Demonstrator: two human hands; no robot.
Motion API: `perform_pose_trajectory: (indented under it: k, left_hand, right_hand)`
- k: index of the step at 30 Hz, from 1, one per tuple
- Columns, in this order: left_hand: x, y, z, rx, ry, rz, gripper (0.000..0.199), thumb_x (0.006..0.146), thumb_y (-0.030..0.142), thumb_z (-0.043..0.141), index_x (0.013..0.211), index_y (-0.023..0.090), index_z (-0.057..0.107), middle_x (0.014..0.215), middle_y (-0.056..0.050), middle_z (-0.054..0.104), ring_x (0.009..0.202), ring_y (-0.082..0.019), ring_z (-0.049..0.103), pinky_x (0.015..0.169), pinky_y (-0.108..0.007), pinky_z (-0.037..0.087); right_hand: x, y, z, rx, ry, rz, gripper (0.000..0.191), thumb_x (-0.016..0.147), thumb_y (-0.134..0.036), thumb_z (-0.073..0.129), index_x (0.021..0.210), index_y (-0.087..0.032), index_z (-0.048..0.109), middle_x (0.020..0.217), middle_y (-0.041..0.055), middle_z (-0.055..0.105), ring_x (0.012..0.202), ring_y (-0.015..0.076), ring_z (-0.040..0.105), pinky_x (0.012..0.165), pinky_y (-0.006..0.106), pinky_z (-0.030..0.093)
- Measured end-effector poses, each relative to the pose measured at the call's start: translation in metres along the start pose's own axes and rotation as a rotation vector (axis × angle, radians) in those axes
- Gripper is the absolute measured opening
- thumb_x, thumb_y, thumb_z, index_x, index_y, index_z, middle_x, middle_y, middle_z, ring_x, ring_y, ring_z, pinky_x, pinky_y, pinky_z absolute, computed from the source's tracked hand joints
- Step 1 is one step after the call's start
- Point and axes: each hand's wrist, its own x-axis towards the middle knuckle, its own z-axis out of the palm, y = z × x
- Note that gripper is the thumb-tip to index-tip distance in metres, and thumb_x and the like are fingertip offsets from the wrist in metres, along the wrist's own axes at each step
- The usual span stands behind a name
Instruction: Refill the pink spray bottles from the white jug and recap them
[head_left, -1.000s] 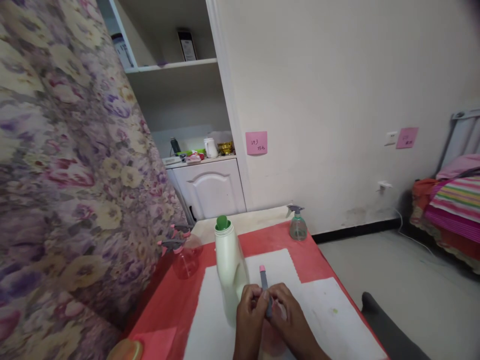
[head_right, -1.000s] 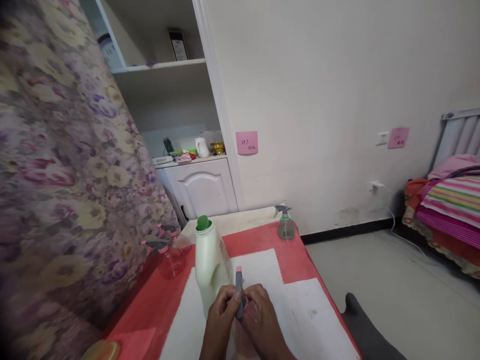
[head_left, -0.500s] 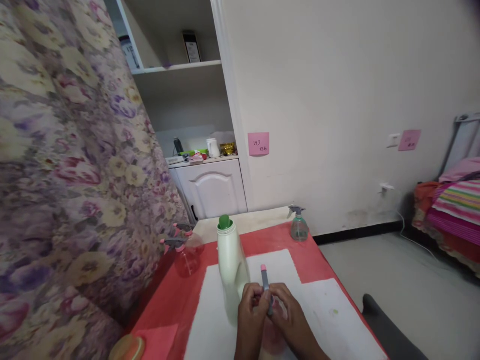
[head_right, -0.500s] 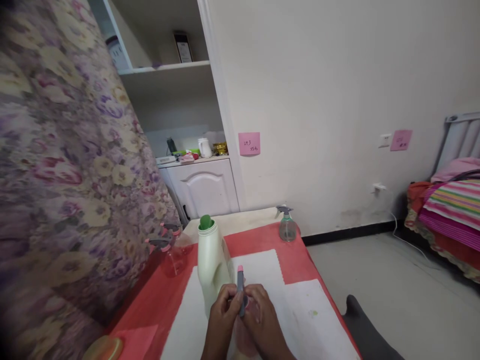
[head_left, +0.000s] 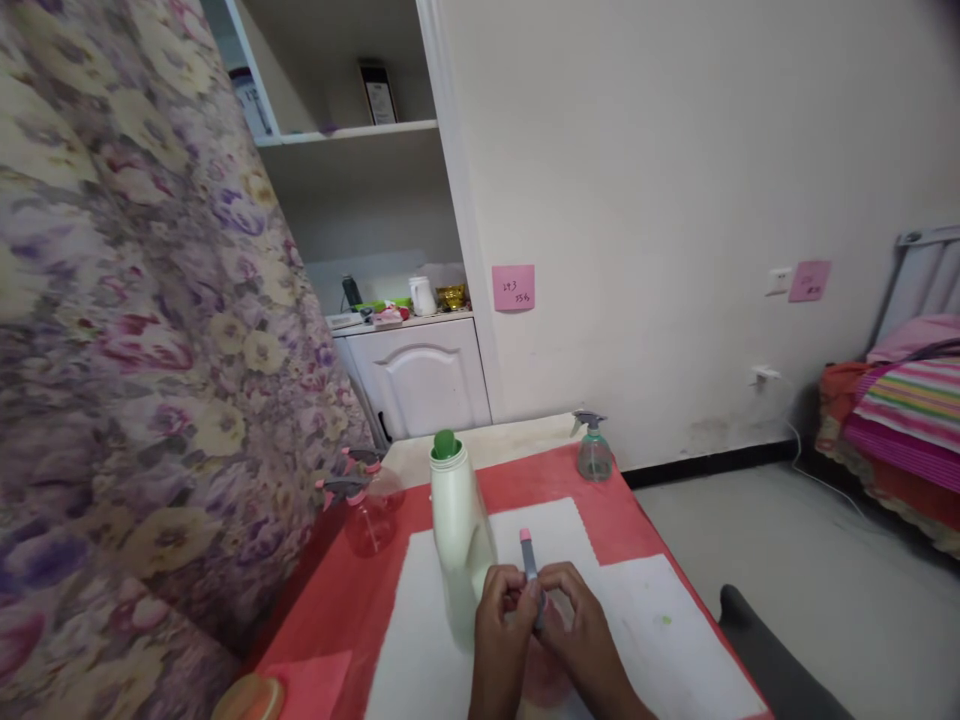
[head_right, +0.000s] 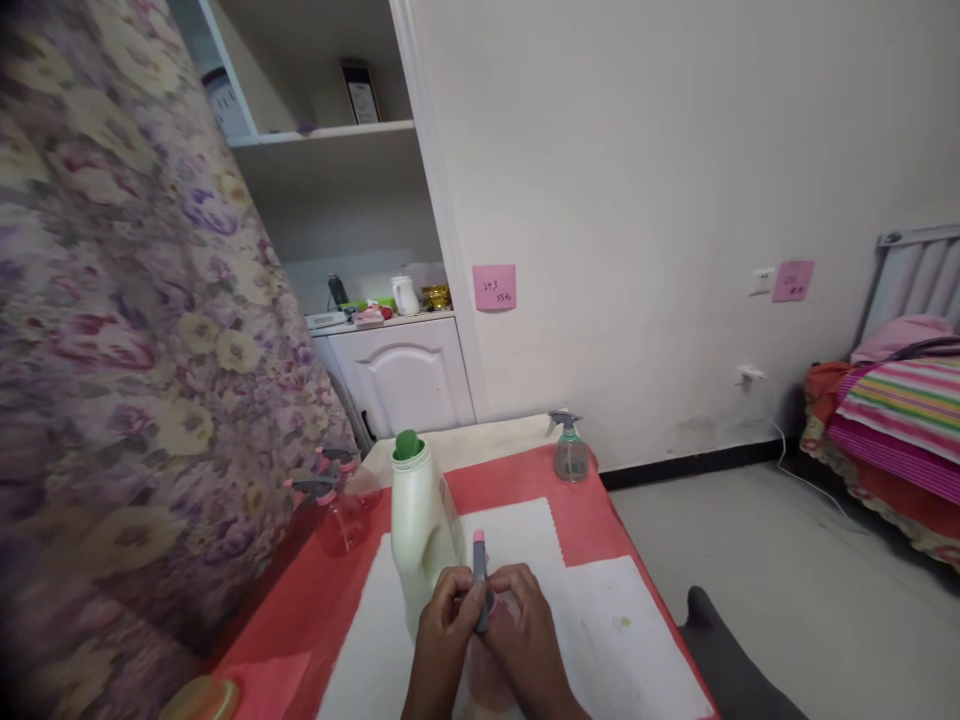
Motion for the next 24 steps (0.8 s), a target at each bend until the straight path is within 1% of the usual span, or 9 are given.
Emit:
perform_pose_trajectory:
  k: [2,3,7,9,12,14,18,20,24]
  left_hand:
    - [0.0004,0.0002,-0.0007,0.004,-0.005,-0.008,0.037,0.073,0.055,0.066,0.067,0.02,0.057,0.072,0.001,0.054,0.066,-0.017,0.056,0.063,-0.028,0.048]
    - [0.0006,0.0,-0.0011,0.004,-0.014,-0.017,0.036,0.074,0.055,0.066,0.068,0.02,0.057,0.072,0.001,0.053,0.066,-0.017,0.055,0.063,-0.028,0.047]
    - [0.001,-0.002,-0.0018,-0.002,-0.03,-0.028,0.033,0.074,0.051,0.066,0.068,0.02,0.058,0.072,0.002,0.054,0.066,-0.017,0.055,0.064,-0.028,0.047]
    - [0.0011,-0.003,-0.0014,-0.007,-0.023,-0.023,0.032,0.075,0.05,0.066,0.067,0.02,0.058,0.071,0.002,0.054,0.066,-0.017,0.055,0.064,-0.028,0.046]
    - [0.0013,-0.0037,-0.0013,-0.004,-0.032,-0.019,0.03,0.076,0.049,0.066,0.069,0.02,0.058,0.073,0.002,0.054,0.067,-0.017,0.055,0.065,-0.028,0.047]
    - [0.0014,-0.0035,-0.0016,-0.008,-0.046,-0.022,0.03,0.077,0.048,0.066,0.071,0.02,0.058,0.074,0.001,0.054,0.069,-0.018,0.056,0.066,-0.028,0.047]
    - [0.0013,-0.0027,-0.0017,-0.031,-0.067,-0.025,0.029,0.079,0.048,0.064,0.072,0.02,0.059,0.073,0.001,0.055,0.069,-0.018,0.057,0.065,-0.028,0.046]
    - [0.0013,-0.0032,-0.0014,-0.037,-0.07,-0.029,0.029,0.079,0.048,0.064,0.072,0.02,0.058,0.072,0.002,0.055,0.068,-0.017,0.056,0.065,-0.027,0.046]
    - [0.0012,-0.0047,-0.0012,-0.034,-0.059,-0.048,0.032,0.076,0.05,0.065,0.071,0.02,0.057,0.072,0.002,0.055,0.067,-0.017,0.057,0.064,-0.027,0.046]
  right_hand:
    - [0.0009,0.0038,0.0029,-0.048,0.078,0.031,0.009,0.081,-0.028,0.063,0.078,-0.023,0.056,0.084,0.0022,0.061,0.085,0.0215,0.062,0.08,0.032,0.05]
    - [0.0008,0.005,0.004,-0.058,0.086,0.04,0.008,0.08,-0.027,0.064,0.08,-0.023,0.057,0.085,0.0022,0.061,0.085,0.0214,0.062,0.08,0.032,0.05]
    - [-0.0014,0.0056,0.0031,0.004,-0.055,-0.018,0.015,0.088,-0.033,0.056,0.099,-0.023,0.06,0.1,0.0052,0.063,0.096,0.0218,0.062,0.087,0.033,0.05]
    - [-0.0018,0.0062,0.0022,0.017,-0.07,-0.035,0.015,0.09,-0.034,0.053,0.097,-0.023,0.061,0.1,0.0056,0.062,0.097,0.0218,0.062,0.087,0.033,0.05]
    - [-0.0012,0.0077,0.0035,-0.032,0.037,0.015,0.01,0.086,-0.032,0.058,0.084,-0.022,0.061,0.093,0.0048,0.062,0.091,0.0222,0.063,0.083,0.033,0.051]
    - [-0.0009,0.0069,0.0042,-0.058,0.074,0.043,0.009,0.083,-0.031,0.062,0.084,-0.022,0.061,0.092,0.0048,0.063,0.09,0.0227,0.063,0.082,0.033,0.051]
    - [-0.0012,0.0019,0.0016,0.004,-0.035,-0.025,0.02,0.089,-0.036,0.054,0.102,-0.023,0.061,0.103,0.0074,0.064,0.099,0.0237,0.062,0.089,0.035,0.05]
    - [-0.0012,0.0011,0.0004,0.022,-0.049,-0.052,0.02,0.091,-0.038,0.051,0.098,-0.023,0.062,0.102,0.0073,0.064,0.099,0.0234,0.062,0.089,0.035,0.05]
    - [-0.0016,0.0036,0.0014,-0.001,0.019,-0.008,0.017,0.088,-0.04,0.058,0.087,-0.023,0.062,0.096,0.0053,0.063,0.093,0.0226,0.063,0.084,0.033,0.051]
